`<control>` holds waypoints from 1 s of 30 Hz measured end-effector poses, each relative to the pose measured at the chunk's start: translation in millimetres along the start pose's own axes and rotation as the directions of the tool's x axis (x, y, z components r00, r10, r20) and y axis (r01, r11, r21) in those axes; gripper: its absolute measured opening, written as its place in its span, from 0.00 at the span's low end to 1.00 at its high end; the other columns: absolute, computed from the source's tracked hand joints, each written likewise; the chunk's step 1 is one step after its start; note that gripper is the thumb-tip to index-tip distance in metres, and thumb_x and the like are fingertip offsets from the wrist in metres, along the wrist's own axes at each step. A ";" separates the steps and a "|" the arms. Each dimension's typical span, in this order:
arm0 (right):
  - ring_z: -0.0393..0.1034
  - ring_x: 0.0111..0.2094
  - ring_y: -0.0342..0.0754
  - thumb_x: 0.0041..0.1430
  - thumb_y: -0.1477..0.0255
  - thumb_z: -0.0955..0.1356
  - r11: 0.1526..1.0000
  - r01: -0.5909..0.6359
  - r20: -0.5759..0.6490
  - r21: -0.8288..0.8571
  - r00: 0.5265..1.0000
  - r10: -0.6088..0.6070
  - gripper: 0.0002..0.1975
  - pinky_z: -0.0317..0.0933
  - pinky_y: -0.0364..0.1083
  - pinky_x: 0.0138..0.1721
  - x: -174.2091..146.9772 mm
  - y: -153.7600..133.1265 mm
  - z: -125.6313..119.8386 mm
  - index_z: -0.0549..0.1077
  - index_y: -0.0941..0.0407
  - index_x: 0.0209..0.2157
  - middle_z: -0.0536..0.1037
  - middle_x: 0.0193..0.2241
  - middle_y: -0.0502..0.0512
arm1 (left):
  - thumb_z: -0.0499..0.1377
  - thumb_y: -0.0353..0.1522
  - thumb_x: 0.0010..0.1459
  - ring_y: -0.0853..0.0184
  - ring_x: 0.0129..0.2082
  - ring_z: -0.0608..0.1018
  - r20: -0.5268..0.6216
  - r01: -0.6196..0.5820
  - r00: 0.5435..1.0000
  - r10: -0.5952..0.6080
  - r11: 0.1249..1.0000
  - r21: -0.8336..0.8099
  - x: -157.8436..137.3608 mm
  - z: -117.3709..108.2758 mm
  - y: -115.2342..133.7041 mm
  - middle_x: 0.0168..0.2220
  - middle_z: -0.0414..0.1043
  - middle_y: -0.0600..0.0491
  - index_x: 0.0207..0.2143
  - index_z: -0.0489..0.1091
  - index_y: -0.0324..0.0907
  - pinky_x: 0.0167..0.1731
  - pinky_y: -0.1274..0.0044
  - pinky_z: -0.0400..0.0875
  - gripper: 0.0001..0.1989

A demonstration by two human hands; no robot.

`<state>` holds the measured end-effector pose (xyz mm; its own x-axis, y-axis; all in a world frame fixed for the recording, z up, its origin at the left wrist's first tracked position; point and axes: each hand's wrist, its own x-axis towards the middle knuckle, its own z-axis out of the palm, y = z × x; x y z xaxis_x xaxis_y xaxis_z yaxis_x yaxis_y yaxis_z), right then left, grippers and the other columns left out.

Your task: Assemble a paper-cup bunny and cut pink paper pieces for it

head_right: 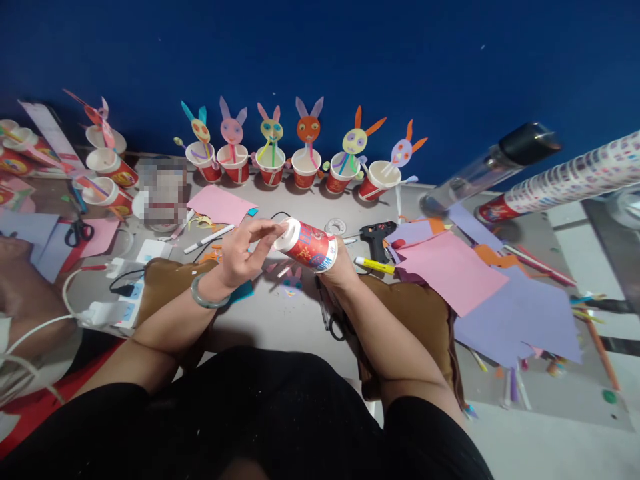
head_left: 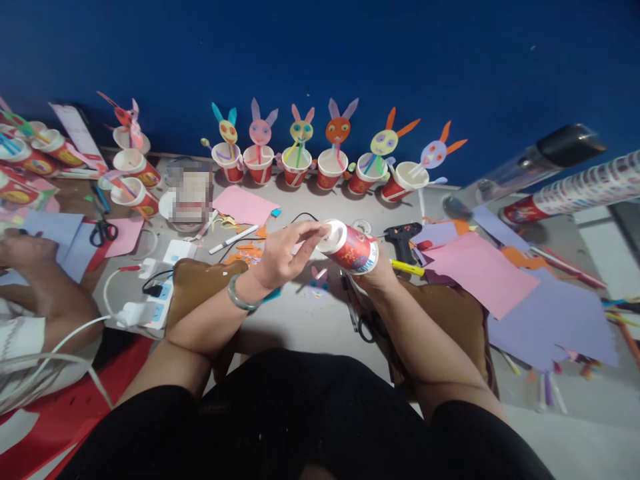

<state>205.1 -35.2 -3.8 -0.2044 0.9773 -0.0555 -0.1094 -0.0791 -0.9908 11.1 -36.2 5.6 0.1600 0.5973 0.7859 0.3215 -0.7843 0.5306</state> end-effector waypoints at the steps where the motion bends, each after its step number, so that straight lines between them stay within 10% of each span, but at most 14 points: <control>1: 0.79 0.50 0.64 0.44 0.58 0.80 1.000 -0.011 0.002 0.005 1.000 0.011 0.25 0.74 0.62 0.53 -0.3 0.3 0.7 0.81 0.52 0.44 0.85 0.41 0.57 | 0.61 0.28 0.64 0.70 0.39 0.84 -0.002 0.018 1.000 -0.018 1.000 -0.007 1.0 -0.8 -1.9 0.41 0.83 0.50 0.48 0.74 0.41 0.39 0.80 0.79 0.10; 14: 0.78 0.52 0.61 0.44 0.66 0.80 1.000 -0.006 0.028 -0.014 1.000 0.007 0.23 0.70 0.59 0.59 2.1 1.2 -0.8 0.82 0.52 0.45 0.84 0.47 0.53 | 0.63 0.29 0.63 0.67 0.42 0.84 0.184 -0.018 0.982 0.038 0.994 -0.109 11.7 -12.3 -21.1 0.39 0.83 0.49 0.40 0.77 0.41 0.43 0.75 0.79 0.04; 30: 0.73 0.22 0.45 0.37 0.72 0.80 0.991 0.048 0.114 -0.126 0.993 -0.034 0.09 0.76 0.46 0.31 12.7 -3.7 -21.8 0.80 0.55 0.23 0.81 0.21 0.47 | 0.57 0.26 0.61 0.69 0.34 0.75 0.449 0.159 0.879 -0.159 0.987 0.038 8.3 -12.6 -23.7 0.33 0.74 0.52 0.33 0.72 0.40 0.35 0.76 0.70 0.05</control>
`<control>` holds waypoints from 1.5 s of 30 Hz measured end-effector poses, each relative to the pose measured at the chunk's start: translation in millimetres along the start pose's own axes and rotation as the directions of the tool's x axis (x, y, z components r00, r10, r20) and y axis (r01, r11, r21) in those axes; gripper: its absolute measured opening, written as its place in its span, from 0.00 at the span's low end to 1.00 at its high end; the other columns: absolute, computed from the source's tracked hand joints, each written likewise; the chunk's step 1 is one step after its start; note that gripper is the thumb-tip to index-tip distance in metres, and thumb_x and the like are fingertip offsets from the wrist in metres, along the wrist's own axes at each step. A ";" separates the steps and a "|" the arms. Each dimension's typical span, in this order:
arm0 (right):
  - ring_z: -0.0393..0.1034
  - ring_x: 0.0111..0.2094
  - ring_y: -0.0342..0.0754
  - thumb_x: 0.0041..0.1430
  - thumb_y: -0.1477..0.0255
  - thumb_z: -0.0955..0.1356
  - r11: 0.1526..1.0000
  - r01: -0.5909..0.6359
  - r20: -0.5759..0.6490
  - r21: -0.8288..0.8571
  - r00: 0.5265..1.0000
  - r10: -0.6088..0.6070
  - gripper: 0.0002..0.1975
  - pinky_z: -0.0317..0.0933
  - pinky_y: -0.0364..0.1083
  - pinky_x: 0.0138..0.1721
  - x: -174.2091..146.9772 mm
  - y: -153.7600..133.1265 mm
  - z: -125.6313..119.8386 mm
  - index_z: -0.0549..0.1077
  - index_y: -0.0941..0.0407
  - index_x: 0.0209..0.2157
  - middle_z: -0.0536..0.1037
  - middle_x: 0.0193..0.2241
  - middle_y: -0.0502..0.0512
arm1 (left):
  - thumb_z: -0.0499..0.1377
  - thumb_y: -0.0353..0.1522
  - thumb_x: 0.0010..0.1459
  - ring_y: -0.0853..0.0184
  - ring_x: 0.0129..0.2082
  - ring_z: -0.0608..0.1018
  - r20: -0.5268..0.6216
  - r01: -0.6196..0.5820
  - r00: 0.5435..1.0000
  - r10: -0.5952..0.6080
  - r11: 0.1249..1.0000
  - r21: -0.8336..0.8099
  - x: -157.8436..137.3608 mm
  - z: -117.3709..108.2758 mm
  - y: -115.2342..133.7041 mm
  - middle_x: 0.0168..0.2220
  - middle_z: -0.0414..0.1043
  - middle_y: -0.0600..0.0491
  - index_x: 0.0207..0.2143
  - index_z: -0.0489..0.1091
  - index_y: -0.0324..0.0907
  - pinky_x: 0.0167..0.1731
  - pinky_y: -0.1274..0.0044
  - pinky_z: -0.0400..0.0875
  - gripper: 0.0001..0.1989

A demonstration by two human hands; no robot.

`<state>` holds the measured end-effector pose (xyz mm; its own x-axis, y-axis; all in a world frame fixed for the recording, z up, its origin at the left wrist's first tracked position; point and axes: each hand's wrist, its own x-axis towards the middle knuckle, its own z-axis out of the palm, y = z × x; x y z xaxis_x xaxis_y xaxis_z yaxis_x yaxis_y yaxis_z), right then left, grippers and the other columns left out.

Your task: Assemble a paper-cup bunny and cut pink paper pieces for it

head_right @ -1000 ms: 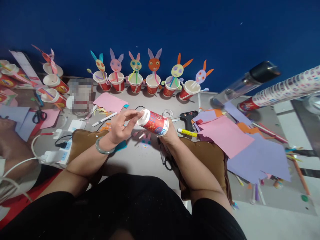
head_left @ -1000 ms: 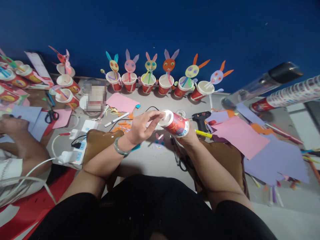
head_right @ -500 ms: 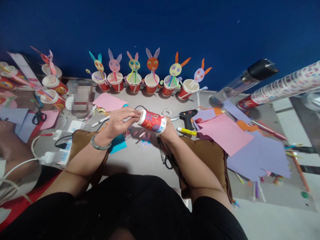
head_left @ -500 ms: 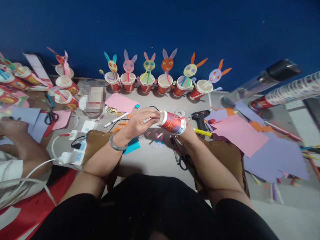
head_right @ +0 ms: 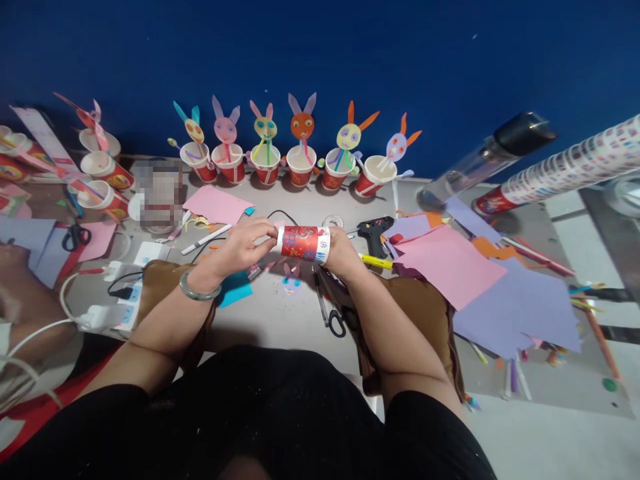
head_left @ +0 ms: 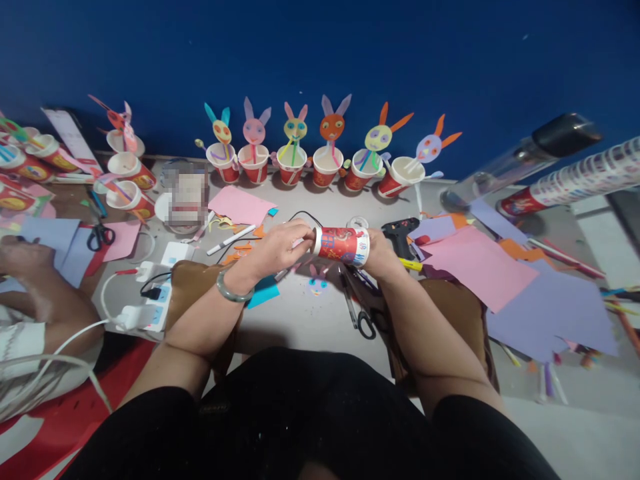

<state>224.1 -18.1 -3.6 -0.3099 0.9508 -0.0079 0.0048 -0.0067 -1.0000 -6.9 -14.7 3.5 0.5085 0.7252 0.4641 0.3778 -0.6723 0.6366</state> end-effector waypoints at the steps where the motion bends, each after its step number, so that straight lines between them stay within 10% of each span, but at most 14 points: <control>1: 0.72 0.21 0.45 0.36 0.72 0.80 1.000 0.004 0.001 -0.011 1.000 -0.004 0.09 0.75 0.46 0.30 0.3 -2.1 -0.5 0.79 0.55 0.22 0.80 0.20 0.46 | 0.57 0.26 0.61 0.69 0.33 0.75 0.004 0.020 1.000 -0.020 1.000 -0.008 0.1 1.1 -0.3 0.32 0.74 0.52 0.33 0.71 0.40 0.34 0.76 0.70 0.05; 9: 0.69 0.20 0.43 0.34 0.71 0.81 0.997 0.057 0.038 -0.056 0.998 -0.055 0.12 0.71 0.45 0.27 1.1 -6.5 -5.1 0.76 0.56 0.18 0.77 0.18 0.47 | 0.60 0.32 0.57 0.74 0.21 0.71 0.143 0.391 0.920 -0.365 0.829 -0.401 0.6 7.0 -3.2 0.23 0.73 0.56 0.30 0.73 0.39 0.21 0.81 0.65 0.05; 17: 0.77 0.27 0.51 0.34 0.63 0.82 0.989 0.026 0.060 -0.143 0.998 -0.018 0.15 0.73 0.46 0.29 -0.4 -12.5 -5.1 0.78 0.56 0.21 0.78 0.18 0.49 | 0.59 0.28 0.54 0.75 0.21 0.70 0.223 0.549 0.835 -0.502 0.735 -0.399 1.1 13.3 2.3 0.23 0.71 0.57 0.30 0.71 0.39 0.23 0.81 0.64 0.02; 30: 0.71 0.22 0.43 0.43 0.66 0.79 0.984 0.113 -0.105 -0.135 0.986 -0.128 0.10 0.70 0.45 0.29 1.7 -13.2 -7.5 0.81 0.55 0.27 0.78 0.21 0.47 | 0.53 0.24 0.54 0.74 0.21 0.71 0.098 0.505 0.855 -0.509 0.775 -0.381 4.0 20.9 5.0 0.23 0.71 0.58 0.32 0.66 0.41 0.22 0.80 0.63 0.05; 36: 0.59 0.17 0.39 0.57 0.59 0.72 0.947 0.231 -0.408 -0.223 0.860 -0.306 0.12 0.54 0.42 0.19 -0.5 -12.3 -4.0 0.80 0.54 0.30 0.73 0.19 0.47 | 0.55 0.26 0.55 0.74 0.20 0.71 0.018 0.549 0.803 -0.596 0.727 -0.412 2.9 23.9 -0.8 0.21 0.70 0.60 0.33 0.67 0.41 0.22 0.81 0.63 0.04; 45: 0.55 0.20 0.39 0.58 0.57 0.73 0.884 0.211 -0.321 -0.417 0.876 -0.360 0.19 0.50 0.43 0.23 -9.2 -8.9 8.6 0.70 0.55 0.22 0.65 0.16 0.44 | 0.55 0.26 0.57 0.74 0.19 0.70 -0.026 0.540 0.797 -0.603 0.732 -0.415 3.5 25.7 5.0 0.20 0.70 0.60 0.33 0.65 0.42 0.21 0.81 0.62 0.03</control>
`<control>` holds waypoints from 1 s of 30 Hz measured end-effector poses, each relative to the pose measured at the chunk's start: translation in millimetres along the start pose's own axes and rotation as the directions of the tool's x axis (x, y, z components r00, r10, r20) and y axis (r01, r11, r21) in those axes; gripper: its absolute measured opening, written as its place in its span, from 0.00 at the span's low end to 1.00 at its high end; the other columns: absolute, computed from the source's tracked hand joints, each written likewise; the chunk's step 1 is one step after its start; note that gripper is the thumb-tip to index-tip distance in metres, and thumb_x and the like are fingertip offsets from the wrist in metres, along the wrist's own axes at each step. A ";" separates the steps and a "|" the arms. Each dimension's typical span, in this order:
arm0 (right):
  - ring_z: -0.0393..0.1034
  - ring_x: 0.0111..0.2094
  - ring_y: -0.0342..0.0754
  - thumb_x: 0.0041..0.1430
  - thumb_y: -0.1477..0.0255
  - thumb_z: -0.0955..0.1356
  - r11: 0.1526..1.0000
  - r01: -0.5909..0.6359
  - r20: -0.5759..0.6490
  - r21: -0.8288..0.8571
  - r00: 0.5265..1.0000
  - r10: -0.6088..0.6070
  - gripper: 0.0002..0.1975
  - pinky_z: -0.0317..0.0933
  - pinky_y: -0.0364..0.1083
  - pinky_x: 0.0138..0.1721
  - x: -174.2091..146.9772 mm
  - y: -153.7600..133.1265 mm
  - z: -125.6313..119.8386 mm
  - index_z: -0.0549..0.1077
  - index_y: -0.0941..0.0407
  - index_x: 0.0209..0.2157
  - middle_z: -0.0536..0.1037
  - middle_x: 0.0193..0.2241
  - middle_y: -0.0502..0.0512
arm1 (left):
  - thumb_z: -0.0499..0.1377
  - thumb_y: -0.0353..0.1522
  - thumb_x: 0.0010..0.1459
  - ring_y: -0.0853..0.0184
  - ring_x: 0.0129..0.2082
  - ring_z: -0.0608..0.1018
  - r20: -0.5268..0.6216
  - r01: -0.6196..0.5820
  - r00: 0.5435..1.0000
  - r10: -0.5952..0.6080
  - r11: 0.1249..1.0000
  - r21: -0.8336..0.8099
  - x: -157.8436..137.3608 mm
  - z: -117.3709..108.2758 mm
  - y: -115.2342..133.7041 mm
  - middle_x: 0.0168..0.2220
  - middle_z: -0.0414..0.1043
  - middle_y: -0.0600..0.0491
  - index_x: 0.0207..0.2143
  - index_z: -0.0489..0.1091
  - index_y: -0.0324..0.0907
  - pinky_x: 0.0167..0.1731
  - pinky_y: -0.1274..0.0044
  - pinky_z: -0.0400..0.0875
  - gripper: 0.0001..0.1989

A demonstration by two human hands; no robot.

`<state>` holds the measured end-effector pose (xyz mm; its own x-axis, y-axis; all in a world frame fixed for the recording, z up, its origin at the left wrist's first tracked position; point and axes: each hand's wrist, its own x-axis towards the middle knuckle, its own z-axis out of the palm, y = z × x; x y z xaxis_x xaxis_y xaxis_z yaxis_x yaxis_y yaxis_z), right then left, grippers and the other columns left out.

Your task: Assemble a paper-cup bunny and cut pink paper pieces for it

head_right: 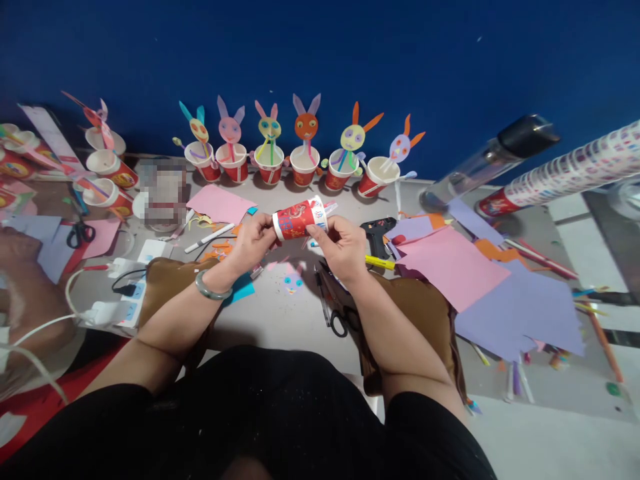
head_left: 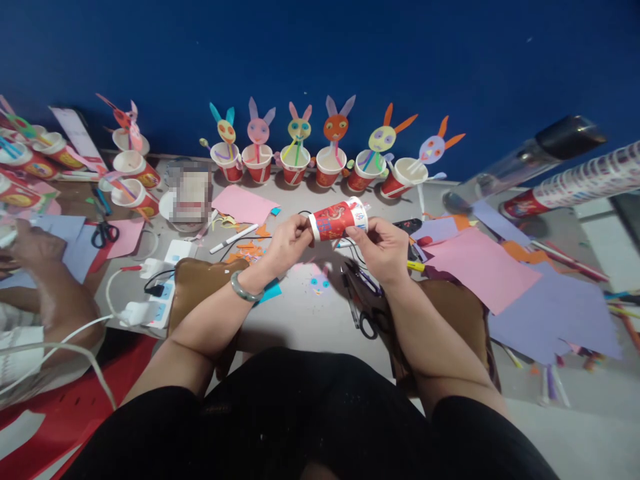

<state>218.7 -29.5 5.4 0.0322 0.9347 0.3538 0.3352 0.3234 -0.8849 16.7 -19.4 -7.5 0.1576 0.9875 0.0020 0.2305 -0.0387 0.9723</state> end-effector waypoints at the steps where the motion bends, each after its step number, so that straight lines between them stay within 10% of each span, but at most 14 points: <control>1: 0.54 0.19 0.39 0.59 0.57 0.73 0.999 -0.025 0.001 0.021 1.000 0.025 0.20 0.50 0.43 0.23 -0.6 0.2 0.8 0.69 0.55 0.22 0.64 0.16 0.43 | 0.54 0.26 0.57 0.74 0.19 0.70 -0.003 -0.019 1.000 0.019 1.000 0.003 -0.1 0.1 -0.7 0.20 0.70 0.60 0.33 0.65 0.42 0.22 0.80 0.63 0.03; 14: 0.57 0.16 0.38 0.50 0.49 0.76 0.922 -0.284 0.032 0.263 0.958 0.286 0.25 0.51 0.41 0.19 3.7 10.4 4.6 0.69 0.54 0.21 0.69 0.13 0.44 | 0.55 0.32 0.60 0.69 0.31 0.73 -0.093 -0.334 0.925 0.368 0.905 0.263 -4.5 -0.2 -6.7 0.30 0.70 0.54 0.33 0.62 0.44 0.32 0.75 0.69 0.03; 22: 0.60 0.16 0.38 0.50 0.52 0.77 0.894 -0.287 0.038 0.343 0.956 0.292 0.22 0.54 0.41 0.20 2.6 11.9 7.3 0.70 0.54 0.21 0.69 0.14 0.44 | 0.53 0.30 0.62 0.71 0.27 0.73 -0.039 -0.214 0.974 0.224 0.961 0.175 -3.6 -1.1 -3.3 0.29 0.69 0.55 0.34 0.61 0.44 0.30 0.76 0.69 0.03; 28: 0.63 0.16 0.38 0.43 0.52 0.79 0.808 -0.393 0.094 0.439 0.914 0.394 0.24 0.58 0.40 0.19 6.5 15.3 8.0 0.68 0.54 0.21 0.69 0.15 0.42 | 0.53 0.29 0.64 0.65 0.36 0.73 -0.047 -0.471 0.839 0.542 0.766 0.437 -7.3 1.2 -4.2 0.34 0.70 0.50 0.34 0.61 0.44 0.39 0.72 0.70 0.04; 30: 0.64 0.16 0.38 0.43 0.52 0.79 0.802 -0.392 0.092 0.452 0.914 0.395 0.24 0.60 0.40 0.19 6.0 13.2 8.6 0.69 0.54 0.22 0.70 0.16 0.43 | 0.53 0.30 0.64 0.65 0.35 0.73 -0.041 -0.453 0.856 0.516 0.785 0.422 -5.5 -0.1 -4.9 0.33 0.70 0.51 0.34 0.61 0.44 0.38 0.72 0.70 0.04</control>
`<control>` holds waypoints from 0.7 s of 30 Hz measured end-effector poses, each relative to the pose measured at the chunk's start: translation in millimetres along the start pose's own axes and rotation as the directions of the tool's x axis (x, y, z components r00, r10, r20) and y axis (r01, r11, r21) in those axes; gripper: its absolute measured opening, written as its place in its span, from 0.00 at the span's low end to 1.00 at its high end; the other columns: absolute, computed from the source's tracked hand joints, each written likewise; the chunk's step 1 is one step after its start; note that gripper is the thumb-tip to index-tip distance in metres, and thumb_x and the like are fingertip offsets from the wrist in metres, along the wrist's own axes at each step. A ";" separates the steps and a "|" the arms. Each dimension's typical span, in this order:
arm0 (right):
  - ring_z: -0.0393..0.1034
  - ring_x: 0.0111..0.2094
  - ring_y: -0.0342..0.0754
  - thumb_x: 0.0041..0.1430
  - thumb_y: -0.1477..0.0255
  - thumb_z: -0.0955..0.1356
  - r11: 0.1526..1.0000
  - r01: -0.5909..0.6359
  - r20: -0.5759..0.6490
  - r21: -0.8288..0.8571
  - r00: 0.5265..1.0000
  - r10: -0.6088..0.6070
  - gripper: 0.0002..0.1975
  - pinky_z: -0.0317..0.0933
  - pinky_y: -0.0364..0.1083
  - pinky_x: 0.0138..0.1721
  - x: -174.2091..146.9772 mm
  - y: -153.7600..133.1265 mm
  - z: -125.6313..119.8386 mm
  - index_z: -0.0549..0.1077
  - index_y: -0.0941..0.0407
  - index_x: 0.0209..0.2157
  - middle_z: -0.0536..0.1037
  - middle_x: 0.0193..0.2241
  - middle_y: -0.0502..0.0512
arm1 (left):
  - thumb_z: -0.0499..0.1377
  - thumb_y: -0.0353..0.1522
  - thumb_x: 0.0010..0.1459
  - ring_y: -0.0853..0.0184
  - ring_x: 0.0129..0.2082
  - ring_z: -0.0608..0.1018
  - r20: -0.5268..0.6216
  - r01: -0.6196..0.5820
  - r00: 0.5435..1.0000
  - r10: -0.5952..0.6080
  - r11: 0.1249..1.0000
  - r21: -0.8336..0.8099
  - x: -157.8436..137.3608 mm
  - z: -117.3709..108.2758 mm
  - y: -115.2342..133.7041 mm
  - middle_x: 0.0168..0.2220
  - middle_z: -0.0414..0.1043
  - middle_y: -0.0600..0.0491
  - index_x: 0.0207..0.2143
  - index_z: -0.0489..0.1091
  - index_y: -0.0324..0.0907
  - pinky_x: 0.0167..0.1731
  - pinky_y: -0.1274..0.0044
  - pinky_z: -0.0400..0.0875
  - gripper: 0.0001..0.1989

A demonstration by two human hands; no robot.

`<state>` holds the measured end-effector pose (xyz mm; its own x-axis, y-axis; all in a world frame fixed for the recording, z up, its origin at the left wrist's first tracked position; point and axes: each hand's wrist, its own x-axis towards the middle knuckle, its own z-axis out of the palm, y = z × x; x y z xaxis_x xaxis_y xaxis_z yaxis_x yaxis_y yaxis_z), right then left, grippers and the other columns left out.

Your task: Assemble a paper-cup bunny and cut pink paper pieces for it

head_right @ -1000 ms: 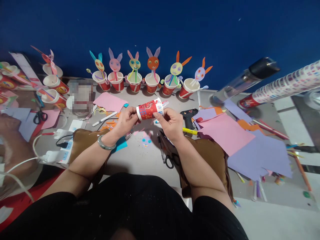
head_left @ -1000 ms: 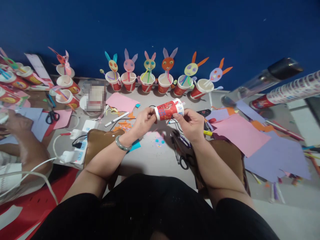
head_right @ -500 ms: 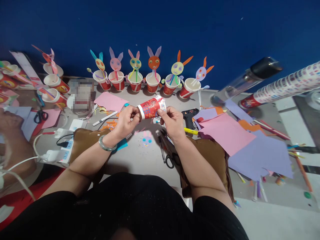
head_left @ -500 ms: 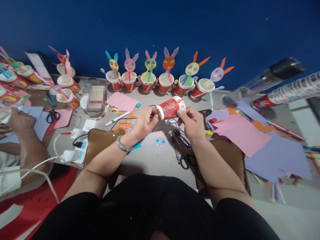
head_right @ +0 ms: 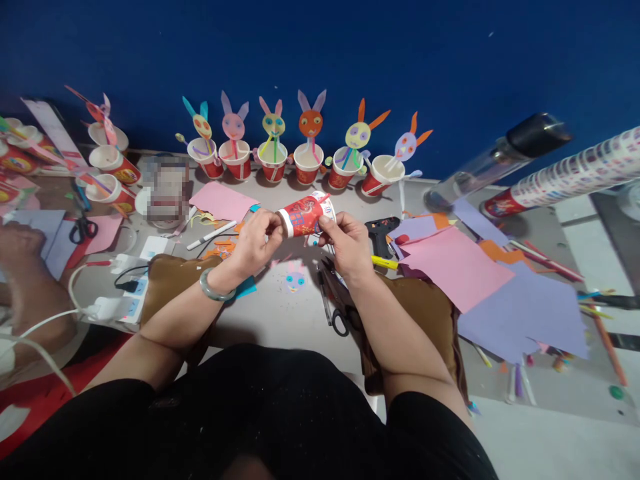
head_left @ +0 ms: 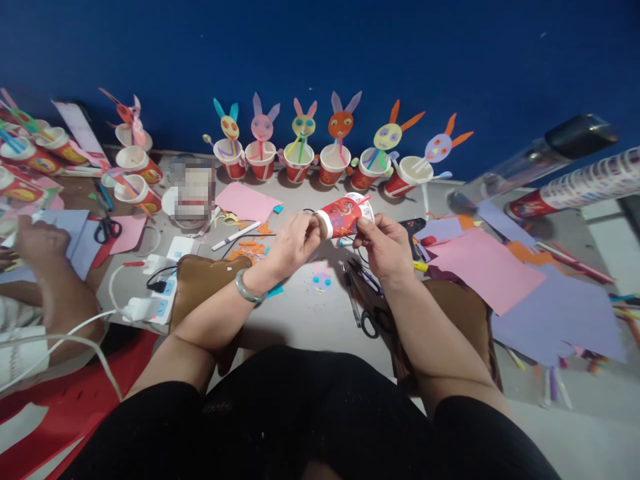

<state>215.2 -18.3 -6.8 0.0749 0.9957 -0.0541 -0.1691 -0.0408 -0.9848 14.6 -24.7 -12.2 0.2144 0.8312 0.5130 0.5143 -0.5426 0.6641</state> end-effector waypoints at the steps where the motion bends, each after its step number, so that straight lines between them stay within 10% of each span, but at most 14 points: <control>1: 0.64 0.16 0.37 0.44 0.53 0.79 1.000 0.010 -0.003 0.005 1.000 -0.010 0.24 0.60 0.39 0.20 -1.2 -1.0 1.0 0.69 0.54 0.22 0.70 0.16 0.43 | 0.53 0.31 0.64 0.66 0.33 0.73 0.019 0.053 0.998 -0.052 0.998 -0.033 0.9 -0.3 -0.9 0.32 0.70 0.52 0.34 0.61 0.44 0.36 0.72 0.70 0.04; 5: 0.65 0.16 0.37 0.44 0.54 0.80 0.999 0.027 -0.009 0.032 1.000 -0.027 0.24 0.62 0.39 0.20 -4.5 -4.8 3.7 0.67 0.54 0.21 0.71 0.16 0.43 | 0.52 0.31 0.64 0.69 0.27 0.72 0.102 0.231 0.971 -0.216 0.958 -0.171 3.0 -0.4 -1.3 0.29 0.69 0.55 0.35 0.60 0.44 0.29 0.75 0.68 0.03; 11: 0.66 0.16 0.38 0.42 0.56 0.80 0.994 -0.077 -0.005 0.083 0.997 0.077 0.24 0.65 0.39 0.20 -1.7 -7.2 3.3 0.66 0.54 0.20 0.71 0.16 0.43 | 0.51 0.31 0.66 0.65 0.37 0.73 -0.005 -0.116 0.993 0.116 0.992 0.048 0.4 0.3 -0.9 0.34 0.70 0.51 0.35 0.61 0.44 0.40 0.72 0.70 0.05; 21: 0.65 0.15 0.39 0.43 0.55 0.80 0.995 -0.081 0.037 0.062 0.996 0.079 0.26 0.66 0.40 0.18 -0.4 -8.0 1.3 0.63 0.53 0.19 0.67 0.13 0.42 | 0.50 0.32 0.67 0.66 0.38 0.73 0.020 -0.134 0.991 0.133 0.986 0.095 -0.8 -0.4 -2.0 0.35 0.70 0.50 0.36 0.62 0.44 0.38 0.73 0.70 0.05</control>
<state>215.3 -18.3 1.3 0.0252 0.9917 -0.1258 -0.2348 -0.1164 -0.9650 13.0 -24.3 -13.8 0.2976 0.7540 0.5856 0.5578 -0.6352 0.5342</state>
